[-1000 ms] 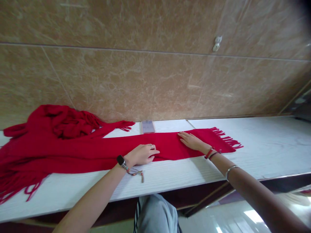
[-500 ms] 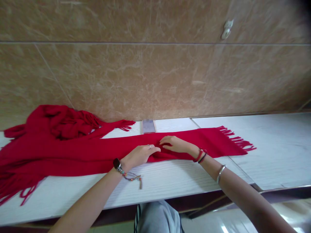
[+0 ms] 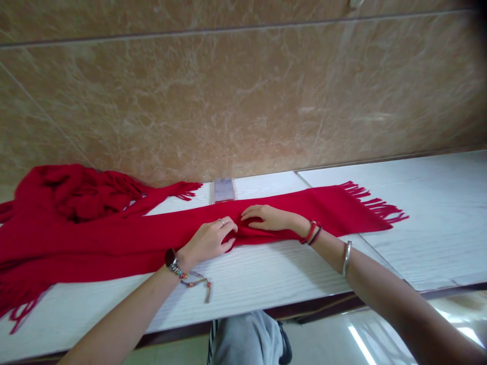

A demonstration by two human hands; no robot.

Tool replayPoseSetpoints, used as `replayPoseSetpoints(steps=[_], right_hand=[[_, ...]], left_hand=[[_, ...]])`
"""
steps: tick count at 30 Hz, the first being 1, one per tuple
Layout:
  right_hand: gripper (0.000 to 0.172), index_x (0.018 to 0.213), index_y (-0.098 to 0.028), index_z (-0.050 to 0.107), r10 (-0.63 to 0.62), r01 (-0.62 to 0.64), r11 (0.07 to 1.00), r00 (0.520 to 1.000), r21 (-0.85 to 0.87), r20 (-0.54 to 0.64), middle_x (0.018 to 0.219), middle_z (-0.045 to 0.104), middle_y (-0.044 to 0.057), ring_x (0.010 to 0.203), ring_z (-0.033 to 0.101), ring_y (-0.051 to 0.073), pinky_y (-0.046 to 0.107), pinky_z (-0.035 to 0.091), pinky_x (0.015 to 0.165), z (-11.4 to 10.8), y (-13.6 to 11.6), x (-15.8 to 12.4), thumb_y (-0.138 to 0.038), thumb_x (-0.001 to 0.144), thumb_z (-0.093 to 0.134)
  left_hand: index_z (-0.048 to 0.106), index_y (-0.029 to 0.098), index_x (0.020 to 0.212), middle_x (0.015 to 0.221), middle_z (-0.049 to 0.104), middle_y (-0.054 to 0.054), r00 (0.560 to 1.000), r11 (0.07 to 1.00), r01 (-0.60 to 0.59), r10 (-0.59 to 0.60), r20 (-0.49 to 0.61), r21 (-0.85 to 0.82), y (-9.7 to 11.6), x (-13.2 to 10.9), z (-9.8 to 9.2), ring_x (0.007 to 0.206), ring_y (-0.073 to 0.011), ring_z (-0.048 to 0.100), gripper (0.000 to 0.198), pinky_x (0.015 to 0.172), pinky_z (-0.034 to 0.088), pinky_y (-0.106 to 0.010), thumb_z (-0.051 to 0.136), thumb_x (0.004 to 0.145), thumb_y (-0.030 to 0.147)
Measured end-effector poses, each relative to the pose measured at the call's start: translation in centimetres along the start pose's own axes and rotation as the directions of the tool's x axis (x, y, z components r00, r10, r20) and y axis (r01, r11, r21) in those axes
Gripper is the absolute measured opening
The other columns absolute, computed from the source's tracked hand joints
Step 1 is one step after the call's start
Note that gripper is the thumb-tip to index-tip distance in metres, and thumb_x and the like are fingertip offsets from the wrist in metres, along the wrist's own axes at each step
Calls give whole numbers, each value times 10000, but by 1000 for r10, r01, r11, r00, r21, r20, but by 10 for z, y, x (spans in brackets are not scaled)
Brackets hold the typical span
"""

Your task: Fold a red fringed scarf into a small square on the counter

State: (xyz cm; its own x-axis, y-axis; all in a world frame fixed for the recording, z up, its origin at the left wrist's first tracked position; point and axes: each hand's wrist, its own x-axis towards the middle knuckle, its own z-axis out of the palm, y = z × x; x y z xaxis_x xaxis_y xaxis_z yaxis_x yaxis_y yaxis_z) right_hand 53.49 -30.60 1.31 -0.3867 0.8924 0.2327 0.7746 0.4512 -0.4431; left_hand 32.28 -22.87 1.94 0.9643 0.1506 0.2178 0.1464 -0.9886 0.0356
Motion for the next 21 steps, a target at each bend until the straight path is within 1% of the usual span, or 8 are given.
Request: replayPoseSetpoints(steps=[3,6,10,12,13,16,18,21], right_hand=[[289,1080,-165,595,-5,5,1000,1000,-5,15,1135,591,72,1066,512,163,310,377,946,-2,-2,0,-215,829,462],[294,1087,-152,591,-5,6,1000,999,-27,36,1148,583,83,1072,508,168,314,376,949,-3,-3,0,-228,830,469],[310,1107,-156,580,-4,5,1000,999,-30,40,1162,575,85,1072,508,172,326,377,950,-2,-2,0,-246,826,482],[317,1117,-161,575,-1,2,1000,999,-25,47,1168,571,81,1077,505,169,324,375,952,-2,-1,-1,-253,830,476],[322,1123,-159,572,1,0,1000,999,-21,51,1174,567,82,1083,501,169,323,372,955,-2,-1,-1,-258,833,472],[340,1142,-159,561,0,1,1000,998,-5,66,1193,556,83,1108,484,172,325,361,967,-3,-1,-2,-273,835,473],[345,1151,-169,556,-8,8,1000,997,1,77,1200,552,76,1118,477,170,324,356,972,-4,-1,-2,-280,835,474],[345,1148,-170,559,-10,10,1000,996,-4,84,1212,544,73,1127,471,167,312,347,980,-4,1,-3,-293,838,471]], left_hand=[[510,182,979,958,557,-29,998,999,43,-43,-35,18,-1,0,1,827,-148,557,172,731,453,-251,434,825,175],[494,183,1017,963,560,-27,998,998,53,-52,-44,26,-3,-3,-2,831,-149,560,212,737,454,-255,407,826,150],[485,180,1042,1040,533,-42,999,999,-18,17,29,47,-8,-6,-10,861,-151,558,269,763,453,-260,395,803,97],[481,184,1048,1047,529,-43,998,999,-46,45,48,20,-12,-7,-11,893,-147,552,286,795,445,-261,367,810,74],[476,187,1050,1038,534,-38,998,999,-43,43,38,-11,-14,-8,-11,903,-143,550,284,808,442,-263,353,822,70],[443,197,1072,1010,553,-23,999,990,-1,-4,-33,-140,-18,-7,-8,906,-131,549,272,817,444,-266,319,860,79],[449,195,1052,998,556,-20,998,983,4,-15,-56,-186,-20,-6,-4,914,-127,540,286,831,436,-266,299,856,52],[504,173,950,953,552,-31,1000,987,-31,31,-5,-155,-19,-4,0,907,-130,525,315,848,416,-259,272,823,0]])
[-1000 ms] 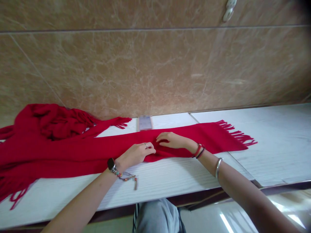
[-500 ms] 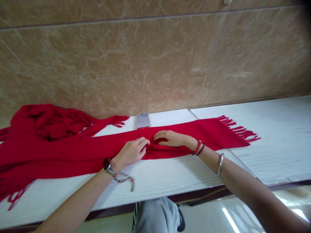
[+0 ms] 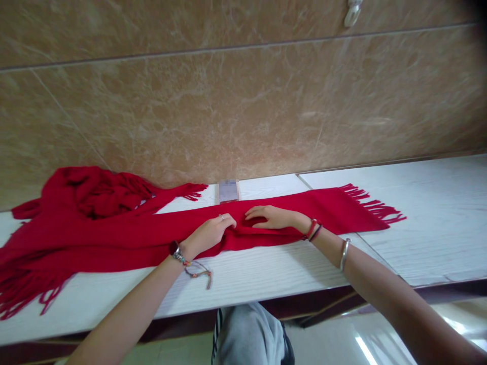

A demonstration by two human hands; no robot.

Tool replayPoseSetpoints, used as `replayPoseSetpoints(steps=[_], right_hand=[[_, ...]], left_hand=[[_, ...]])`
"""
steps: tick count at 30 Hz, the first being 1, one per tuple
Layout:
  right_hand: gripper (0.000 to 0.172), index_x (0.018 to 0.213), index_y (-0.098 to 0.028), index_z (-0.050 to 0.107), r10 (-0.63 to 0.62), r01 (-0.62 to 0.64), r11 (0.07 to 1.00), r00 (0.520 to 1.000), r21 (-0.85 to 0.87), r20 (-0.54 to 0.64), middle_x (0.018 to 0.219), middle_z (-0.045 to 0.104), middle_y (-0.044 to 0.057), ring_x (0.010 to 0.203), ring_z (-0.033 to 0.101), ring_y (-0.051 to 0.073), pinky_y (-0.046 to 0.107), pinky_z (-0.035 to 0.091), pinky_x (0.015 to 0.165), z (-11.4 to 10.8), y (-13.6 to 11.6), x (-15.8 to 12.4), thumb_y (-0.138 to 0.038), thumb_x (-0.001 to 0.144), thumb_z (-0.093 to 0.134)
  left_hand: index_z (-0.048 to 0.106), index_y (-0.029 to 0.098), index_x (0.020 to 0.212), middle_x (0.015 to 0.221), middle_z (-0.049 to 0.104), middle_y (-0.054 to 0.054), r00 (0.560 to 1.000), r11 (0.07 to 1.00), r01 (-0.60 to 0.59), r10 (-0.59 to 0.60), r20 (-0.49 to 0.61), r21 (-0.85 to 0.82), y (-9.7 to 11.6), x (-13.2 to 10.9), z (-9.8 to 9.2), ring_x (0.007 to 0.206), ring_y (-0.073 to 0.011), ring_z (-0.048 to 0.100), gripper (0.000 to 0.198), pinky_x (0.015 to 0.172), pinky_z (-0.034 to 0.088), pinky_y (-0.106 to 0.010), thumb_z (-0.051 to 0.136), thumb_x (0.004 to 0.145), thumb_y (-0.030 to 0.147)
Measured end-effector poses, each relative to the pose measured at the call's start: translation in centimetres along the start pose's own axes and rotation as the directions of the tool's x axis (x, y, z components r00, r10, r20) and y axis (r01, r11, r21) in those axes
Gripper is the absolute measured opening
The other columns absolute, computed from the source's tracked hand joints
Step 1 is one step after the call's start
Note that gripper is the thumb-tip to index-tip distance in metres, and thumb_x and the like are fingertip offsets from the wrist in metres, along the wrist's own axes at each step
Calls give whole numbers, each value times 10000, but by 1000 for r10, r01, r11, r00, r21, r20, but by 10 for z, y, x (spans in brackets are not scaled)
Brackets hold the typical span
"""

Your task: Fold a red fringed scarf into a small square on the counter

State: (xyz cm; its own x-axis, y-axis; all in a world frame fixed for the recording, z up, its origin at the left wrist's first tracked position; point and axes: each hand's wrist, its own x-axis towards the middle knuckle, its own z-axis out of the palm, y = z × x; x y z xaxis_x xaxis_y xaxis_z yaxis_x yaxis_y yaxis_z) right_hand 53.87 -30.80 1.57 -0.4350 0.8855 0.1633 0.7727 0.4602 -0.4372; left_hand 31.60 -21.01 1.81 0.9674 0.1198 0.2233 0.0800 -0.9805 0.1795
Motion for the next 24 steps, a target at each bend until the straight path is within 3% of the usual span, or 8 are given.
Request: replayPoseSetpoints(steps=[4,7,12,16,20,24], right_hand=[[355,1145,-151,562,21,-21,1000,1000,8,-2,1210,546,81,1120,478,168,292,346,976,1,2,0,-304,838,474],[354,1143,-158,564,35,-35,999,999,27,-20,1198,556,77,1096,498,166,285,359,962,1,0,1,-322,847,460],[427,1165,-131,549,93,-90,993,995,81,-34,1170,575,108,1056,531,189,303,391,926,-6,-7,-2,-400,855,432],[515,1213,-154,510,73,-77,987,997,139,29,1216,543,96,1099,501,199,318,375,949,-10,-11,-4,-458,797,513],[505,1165,-143,557,-4,-9,990,995,141,96,1236,526,101,1147,457,204,327,323,999,-8,-9,-3,-438,756,575],[495,1145,-166,576,-26,11,991,993,131,117,1264,500,89,1196,404,205,332,281,1028,-5,-7,-2,-399,712,636]], left_hand=[[520,168,938,949,543,-35,998,998,-19,16,63,56,5,2,0,846,-143,531,152,782,433,-251,392,857,157],[504,179,1004,1016,533,-36,998,997,-7,3,55,73,7,1,-3,846,-150,540,204,757,438,-249,501,831,288],[520,192,1069,1000,583,-26,998,993,-37,31,54,109,2,-1,-4,886,-145,551,217,786,420,-245,420,878,216],[582,184,1012,992,602,-33,990,981,-119,105,95,154,4,-2,-11,887,-143,551,225,802,408,-247,400,880,184],[609,206,933,959,601,-15,972,961,-180,141,189,210,18,-5,-23,862,-145,549,205,779,409,-248,440,831,149],[578,218,939,932,593,-11,954,945,-180,100,282,274,27,-9,-26,855,-161,553,248,718,421,-249,460,761,93]])
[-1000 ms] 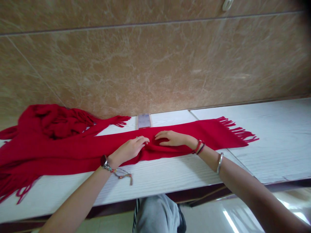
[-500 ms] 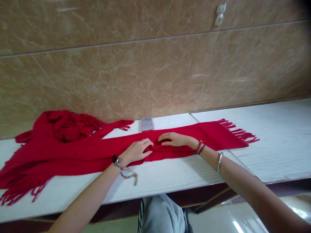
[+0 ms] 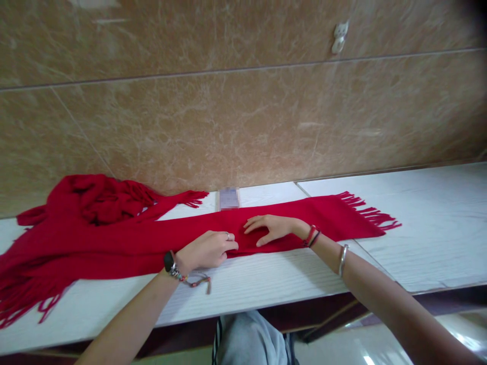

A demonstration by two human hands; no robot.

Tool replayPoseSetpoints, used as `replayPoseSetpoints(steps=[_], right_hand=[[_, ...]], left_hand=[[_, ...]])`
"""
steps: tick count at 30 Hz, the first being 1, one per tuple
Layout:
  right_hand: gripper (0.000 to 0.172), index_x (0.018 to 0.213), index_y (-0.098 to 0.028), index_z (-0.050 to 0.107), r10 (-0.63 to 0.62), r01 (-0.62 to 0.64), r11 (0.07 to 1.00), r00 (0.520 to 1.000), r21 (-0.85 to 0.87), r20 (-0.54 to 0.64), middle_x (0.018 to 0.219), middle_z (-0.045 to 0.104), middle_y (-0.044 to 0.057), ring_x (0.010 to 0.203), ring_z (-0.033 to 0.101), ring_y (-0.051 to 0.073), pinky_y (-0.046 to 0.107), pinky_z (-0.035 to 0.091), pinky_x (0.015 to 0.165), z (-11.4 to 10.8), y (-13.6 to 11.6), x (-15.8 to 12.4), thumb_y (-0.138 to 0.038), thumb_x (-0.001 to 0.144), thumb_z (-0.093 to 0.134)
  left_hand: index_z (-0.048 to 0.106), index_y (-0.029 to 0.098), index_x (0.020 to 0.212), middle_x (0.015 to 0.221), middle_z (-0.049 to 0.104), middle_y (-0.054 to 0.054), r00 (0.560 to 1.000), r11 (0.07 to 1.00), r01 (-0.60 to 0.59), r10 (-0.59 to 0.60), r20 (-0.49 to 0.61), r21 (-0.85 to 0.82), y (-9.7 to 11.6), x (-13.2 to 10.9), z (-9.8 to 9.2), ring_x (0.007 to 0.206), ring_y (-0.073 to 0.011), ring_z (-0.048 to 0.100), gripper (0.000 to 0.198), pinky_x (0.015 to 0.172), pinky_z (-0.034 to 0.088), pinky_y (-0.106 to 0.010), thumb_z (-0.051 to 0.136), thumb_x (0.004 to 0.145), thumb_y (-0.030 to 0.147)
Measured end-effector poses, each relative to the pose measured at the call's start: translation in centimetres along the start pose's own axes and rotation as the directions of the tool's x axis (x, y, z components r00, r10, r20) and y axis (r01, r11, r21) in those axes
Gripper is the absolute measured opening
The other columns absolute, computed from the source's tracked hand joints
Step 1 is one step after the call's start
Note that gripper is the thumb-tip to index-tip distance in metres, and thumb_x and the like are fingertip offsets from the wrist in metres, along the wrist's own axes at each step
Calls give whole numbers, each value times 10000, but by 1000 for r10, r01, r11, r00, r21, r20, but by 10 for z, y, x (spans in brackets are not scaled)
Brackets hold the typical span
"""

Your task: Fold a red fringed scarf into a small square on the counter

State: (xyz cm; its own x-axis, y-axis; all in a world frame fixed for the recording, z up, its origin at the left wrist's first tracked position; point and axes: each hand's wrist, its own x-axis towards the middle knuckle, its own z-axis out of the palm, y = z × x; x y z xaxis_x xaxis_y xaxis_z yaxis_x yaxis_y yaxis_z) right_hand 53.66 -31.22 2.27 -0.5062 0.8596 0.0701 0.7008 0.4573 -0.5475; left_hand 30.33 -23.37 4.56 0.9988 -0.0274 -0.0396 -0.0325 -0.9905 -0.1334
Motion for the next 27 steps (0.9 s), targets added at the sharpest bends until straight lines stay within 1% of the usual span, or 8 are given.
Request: replayPoseSetpoints(steps=[5,8,12,14,17,20,22,27], right_hand=[[504,1159,-193,567,12,-12,1000,1000,-22,3,1276,487,74,1208,385,199,328,269,1034,1,0,1,-344,689,670],[503,1169,-189,558,13,-12,999,1000,-30,13,1277,485,74,1210,381,194,324,271,1034,2,0,1,-326,697,666],[499,1177,-191,550,10,-9,999,1000,-42,23,1285,479,72,1220,367,192,329,263,1038,2,1,1,-322,707,656],[496,1177,-192,550,10,-9,999,1000,-39,25,1290,474,70,1222,364,192,329,262,1038,2,1,1,-323,710,654],[496,1180,-192,546,8,-7,1000,999,-20,34,1292,473,66,1222,364,188,324,257,1039,1,0,1,-328,715,649],[564,1225,-198,500,35,-36,999,999,26,28,1295,469,63,1219,368,197,337,256,1037,0,-2,-1,-384,712,643],[641,1264,-202,450,66,-66,996,998,58,15,1302,457,68,1208,380,207,345,269,1025,-1,-3,-3,-436,698,641],[724,1244,-155,430,101,-100,993,995,63,-14,1230,486,100,1108,454,204,329,337,960,1,-15,-2,-442,633,692]], left_hand=[[552,208,929,922,573,-24,999,998,22,-24,25,61,2,-2,2,846,-167,548,255,700,421,-253,464,734,69],[555,206,948,928,564,-30,1000,998,11,-11,4,56,6,0,0,847,-175,540,193,712,421,-266,494,772,156],[543,219,1070,1024,554,-42,999,1000,-26,26,-47,-5,10,4,1,936,-191,521,265,821,398,-300,502,813,271],[524,226,1122,1063,549,-40,999,999,-26,24,-35,-33,8,4,2,960,-185,517,315,836,393,-290,494,809,221],[478,258,1188,1132,525,-22,1000,997,-5,5,-9,-74,3,1,4,982,-162,516,472,819,402,-251,445,762,58],[455,273,1209,1171,508,-11,1000,991,11,-13,-21,-135,-3,0,6,994,-145,519,576,816,409,-234,382,726,-33],[466,243,1197,1141,533,-21,998,982,30,-39,-42,-184,-6,1,8,986,-144,527,542,834,408,-240,381,738,-32],[566,171,1049,1016,602,-39,983,958,63,-107,-147,-280,-14,7,14,932,-144,549,264,847,409,-248,436,834,87]])
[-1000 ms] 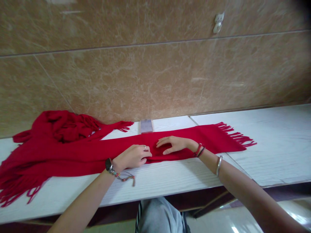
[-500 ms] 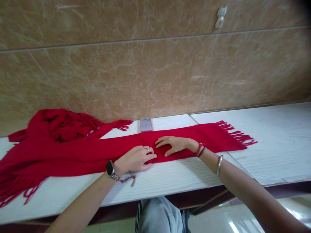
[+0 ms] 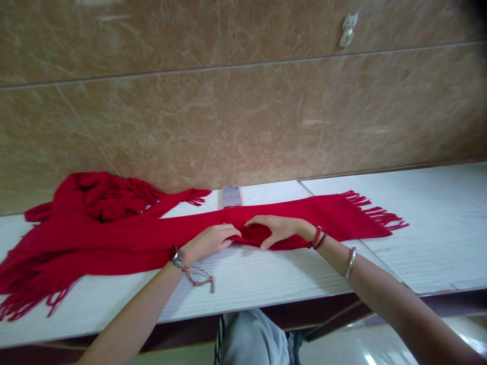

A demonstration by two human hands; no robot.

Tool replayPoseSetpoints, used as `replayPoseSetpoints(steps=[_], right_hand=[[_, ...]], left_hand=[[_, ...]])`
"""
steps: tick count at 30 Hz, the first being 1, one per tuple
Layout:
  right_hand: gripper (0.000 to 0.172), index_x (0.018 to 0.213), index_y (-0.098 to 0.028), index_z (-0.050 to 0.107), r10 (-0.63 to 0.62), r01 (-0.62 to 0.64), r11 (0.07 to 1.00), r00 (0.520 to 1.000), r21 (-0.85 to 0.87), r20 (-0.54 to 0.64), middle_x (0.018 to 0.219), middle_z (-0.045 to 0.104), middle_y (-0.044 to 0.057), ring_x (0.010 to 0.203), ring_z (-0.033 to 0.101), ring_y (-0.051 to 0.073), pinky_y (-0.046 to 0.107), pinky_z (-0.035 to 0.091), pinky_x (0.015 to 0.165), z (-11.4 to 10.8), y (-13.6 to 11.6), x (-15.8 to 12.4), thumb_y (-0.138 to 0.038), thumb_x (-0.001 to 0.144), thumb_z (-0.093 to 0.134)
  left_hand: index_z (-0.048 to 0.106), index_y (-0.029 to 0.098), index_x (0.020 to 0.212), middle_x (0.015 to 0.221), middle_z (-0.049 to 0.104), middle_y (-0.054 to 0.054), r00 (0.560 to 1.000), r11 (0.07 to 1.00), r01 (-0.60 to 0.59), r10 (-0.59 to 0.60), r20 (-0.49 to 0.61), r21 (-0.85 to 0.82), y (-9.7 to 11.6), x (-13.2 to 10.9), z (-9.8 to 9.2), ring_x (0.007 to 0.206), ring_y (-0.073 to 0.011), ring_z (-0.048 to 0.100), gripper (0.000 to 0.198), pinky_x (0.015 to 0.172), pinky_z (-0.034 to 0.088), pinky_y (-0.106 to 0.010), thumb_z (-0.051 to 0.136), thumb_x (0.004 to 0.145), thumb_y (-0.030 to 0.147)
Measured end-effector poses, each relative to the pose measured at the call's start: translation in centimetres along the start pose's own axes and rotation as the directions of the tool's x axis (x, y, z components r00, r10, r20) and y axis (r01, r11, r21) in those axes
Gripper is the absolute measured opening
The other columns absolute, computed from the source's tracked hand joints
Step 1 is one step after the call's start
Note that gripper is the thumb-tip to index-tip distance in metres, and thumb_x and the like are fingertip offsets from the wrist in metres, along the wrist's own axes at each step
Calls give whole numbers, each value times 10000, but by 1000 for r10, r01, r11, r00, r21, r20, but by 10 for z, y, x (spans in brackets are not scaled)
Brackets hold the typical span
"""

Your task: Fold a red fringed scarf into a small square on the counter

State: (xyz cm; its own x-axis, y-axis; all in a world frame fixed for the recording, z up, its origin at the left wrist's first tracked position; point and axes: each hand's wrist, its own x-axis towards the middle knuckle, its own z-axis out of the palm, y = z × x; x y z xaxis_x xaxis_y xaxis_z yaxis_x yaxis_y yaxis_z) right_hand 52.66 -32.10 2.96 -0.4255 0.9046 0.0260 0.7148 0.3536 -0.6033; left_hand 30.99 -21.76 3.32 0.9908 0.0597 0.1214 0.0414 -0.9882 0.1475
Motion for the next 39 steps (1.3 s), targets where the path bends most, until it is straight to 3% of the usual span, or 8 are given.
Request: replayPoseSetpoints(steps=[4,12,18,24,29,32,35,39], right_hand=[[675,1079,-95,502,63,-73,987,995,-145,-77,1066,530,118,943,498,213,325,412,832,4,-14,0,-442,551,739],[181,875,-160,594,99,-114,936,993,-334,-62,744,604,19,632,521,128,213,362,544,-2,-19,-5,-171,695,617],[198,890,-180,639,96,-142,940,983,-311,-158,771,651,22,662,571,139,213,385,577,-6,-19,-9,-190,692,634],[285,1015,-196,607,113,-172,941,972,-293,-207,724,651,14,649,583,151,220,389,559,-6,-19,-11,-195,732,583],[398,1040,-178,571,119,-190,925,968,-329,-222,971,632,69,836,587,198,259,435,684,2,-22,-17,-200,651,650],[413,1057,-164,551,168,-300,879,923,-371,-347,1069,593,106,934,569,213,275,427,757,15,-20,-25,-95,653,601],[373,1059,-167,558,237,-408,859,852,-310,-466,1008,631,100,917,591,199,276,426,776,28,-11,-36,-49,707,521],[259,1008,-178,599,224,-411,881,797,-233,-560,972,659,86,905,605,206,302,448,783,40,4,-45,-133,768,511]], left_hand=[[595,163,980,975,633,-29,997,999,19,-22,-78,-27,-5,0,0,911,-135,565,190,842,411,-241,459,853,124],[571,155,1050,1023,636,-48,999,996,16,-11,-53,89,-4,-3,1,929,-152,581,252,829,432,-261,405,869,96],[551,167,1047,1033,594,-47,990,999,44,-44,-133,-4,7,1,7,946,-162,550,260,827,430,-264,569,814,282],[590,173,954,949,639,-16,955,988,117,-141,-261,-105,7,6,14,879,-147,576,167,812,428,-258,588,801,241],[602,168,904,893,655,-13,959,987,143,-158,-234,-79,2,4,15,822,-141,593,107,775,429,-247,552,828,223],[594,169,908,885,649,-16,969,991,128,-133,-209,-39,-1,4,18,832,-142,589,109,783,422,-245,524,846,226],[583,169,902,874,639,-18,972,992,124,-123,-200,-8,-3,5,20,825,-146,583,112,772,420,-247,507,856,237],[570,165,888,860,632,-17,975,993,116,-113,-194,6,-5,8,21,803,-149,577,113,752,418,-253,482,869,233]])
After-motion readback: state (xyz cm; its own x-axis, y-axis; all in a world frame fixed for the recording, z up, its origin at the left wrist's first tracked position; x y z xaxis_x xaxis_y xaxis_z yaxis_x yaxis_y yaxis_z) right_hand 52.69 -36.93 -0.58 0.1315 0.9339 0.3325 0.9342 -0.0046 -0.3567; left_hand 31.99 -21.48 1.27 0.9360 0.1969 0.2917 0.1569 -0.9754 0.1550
